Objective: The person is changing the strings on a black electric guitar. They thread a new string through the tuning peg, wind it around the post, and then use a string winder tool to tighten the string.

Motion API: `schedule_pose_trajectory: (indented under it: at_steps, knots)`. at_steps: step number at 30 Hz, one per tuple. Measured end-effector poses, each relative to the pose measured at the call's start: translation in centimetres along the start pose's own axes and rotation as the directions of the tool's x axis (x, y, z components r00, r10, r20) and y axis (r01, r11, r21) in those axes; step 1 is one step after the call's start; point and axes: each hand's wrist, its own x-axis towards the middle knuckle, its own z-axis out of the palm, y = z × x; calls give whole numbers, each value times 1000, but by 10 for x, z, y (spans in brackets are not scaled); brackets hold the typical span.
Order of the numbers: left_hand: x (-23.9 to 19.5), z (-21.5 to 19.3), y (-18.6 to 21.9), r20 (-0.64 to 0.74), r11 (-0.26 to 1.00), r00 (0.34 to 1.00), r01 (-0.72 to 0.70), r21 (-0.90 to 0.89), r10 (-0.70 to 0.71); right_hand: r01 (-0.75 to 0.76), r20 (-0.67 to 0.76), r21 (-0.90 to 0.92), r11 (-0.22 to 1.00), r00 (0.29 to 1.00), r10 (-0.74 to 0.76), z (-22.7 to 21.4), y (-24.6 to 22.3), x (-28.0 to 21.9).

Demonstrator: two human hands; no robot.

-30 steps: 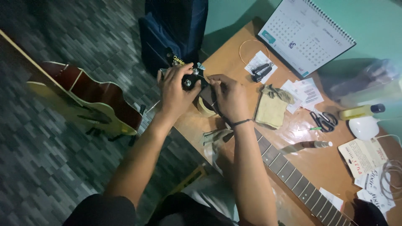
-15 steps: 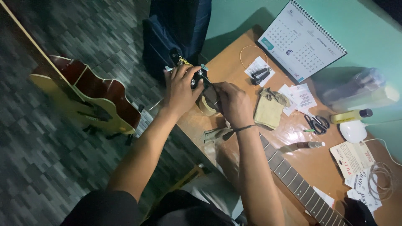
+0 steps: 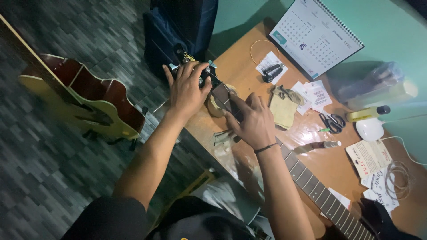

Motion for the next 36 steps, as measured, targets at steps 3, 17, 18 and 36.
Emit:
schedule_pose_trajectory:
  at_steps: [3,17,18,36]
  knots:
    - [2,-2,5,38,1000,999,24,-14,-23,-14,-52,-33,999,999,13,11,8,-12]
    - [51,-19,-1,34,979,981,-192,65,190,-29,-131,-101,994,991,16,19,7,-28]
    - [66,-22,-4,21,979,980,-198,43,198,-59,-51,-80,995,997,55,15,3,-25]
    - [146,21,20,542,860,771,12,511,-333,-115,14,-83,990,993,117,21,5,-23]
